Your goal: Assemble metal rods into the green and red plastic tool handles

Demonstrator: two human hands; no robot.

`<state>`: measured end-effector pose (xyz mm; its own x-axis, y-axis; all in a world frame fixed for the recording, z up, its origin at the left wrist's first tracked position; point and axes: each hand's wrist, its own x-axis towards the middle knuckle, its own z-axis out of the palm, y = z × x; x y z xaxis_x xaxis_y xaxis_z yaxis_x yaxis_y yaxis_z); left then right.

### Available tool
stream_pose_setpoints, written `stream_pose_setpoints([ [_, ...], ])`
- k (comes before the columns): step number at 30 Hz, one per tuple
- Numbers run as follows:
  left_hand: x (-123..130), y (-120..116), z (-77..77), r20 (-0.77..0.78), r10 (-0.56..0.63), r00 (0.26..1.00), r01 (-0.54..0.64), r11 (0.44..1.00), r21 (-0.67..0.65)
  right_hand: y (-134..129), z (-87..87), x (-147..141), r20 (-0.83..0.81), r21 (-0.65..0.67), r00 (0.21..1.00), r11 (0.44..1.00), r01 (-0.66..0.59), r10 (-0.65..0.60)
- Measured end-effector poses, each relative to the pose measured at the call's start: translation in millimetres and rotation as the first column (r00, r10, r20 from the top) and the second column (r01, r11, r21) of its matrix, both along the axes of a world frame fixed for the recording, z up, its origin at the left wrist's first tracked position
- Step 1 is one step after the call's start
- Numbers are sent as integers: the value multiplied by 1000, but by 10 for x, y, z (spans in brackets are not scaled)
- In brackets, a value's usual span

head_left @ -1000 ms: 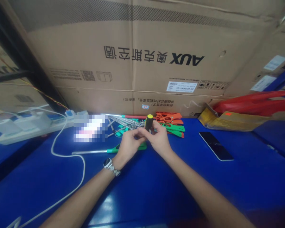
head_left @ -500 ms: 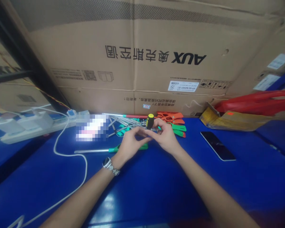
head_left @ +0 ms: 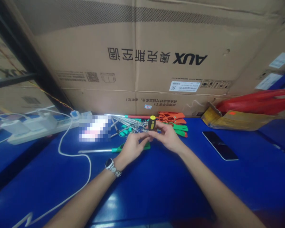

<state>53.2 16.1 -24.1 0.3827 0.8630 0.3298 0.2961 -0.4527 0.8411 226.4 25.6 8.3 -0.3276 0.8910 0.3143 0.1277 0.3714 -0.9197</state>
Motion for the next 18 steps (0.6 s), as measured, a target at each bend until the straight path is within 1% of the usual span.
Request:
stream_pose_setpoints([
  [3, -62, -6, -7, -99, 17, 995, -9, 997, 79, 25, -102, -60, -39, 30, 989, 989, 146, -145],
  [5, -136, 0, -17, -222, 50, 974, -16, 988, 150, 30, -173, -113, -65, 66, 971, 970, 233, -229],
  [7, -211, 11, -24, -360, 52, 932, 2, 989, 150, 26, -225, -170, -100, 68, 954, 955, 289, -281],
  [9, -259, 24, -24, -439, 31, 898, 21, 993, 113, 12, -252, -222, -147, 5, 944, 954, 300, -296],
  [10, -269, 31, -22, -456, 17, 890, 31, 995, 98, 2, -255, -242, -174, -44, 942, 958, 284, -287],
  [12, -265, 45, -21, -463, -3, 886, 46, 996, 80, -20, -239, -257, -210, -135, 948, 968, 212, -238],
  [15, -239, 68, -50, -419, 8, 908, 16, 998, 55, -38, -180, -205, -205, -209, 976, 977, 33, -77],
  [17, -230, 85, -92, -361, 36, 932, -24, 999, 36, -32, -143, -143, -198, -246, 980, 966, -77, 28],
  [18, -229, 92, -116, -332, 46, 942, -39, 999, 26, -25, -131, -115, -197, -258, 979, 960, -107, 56],
])
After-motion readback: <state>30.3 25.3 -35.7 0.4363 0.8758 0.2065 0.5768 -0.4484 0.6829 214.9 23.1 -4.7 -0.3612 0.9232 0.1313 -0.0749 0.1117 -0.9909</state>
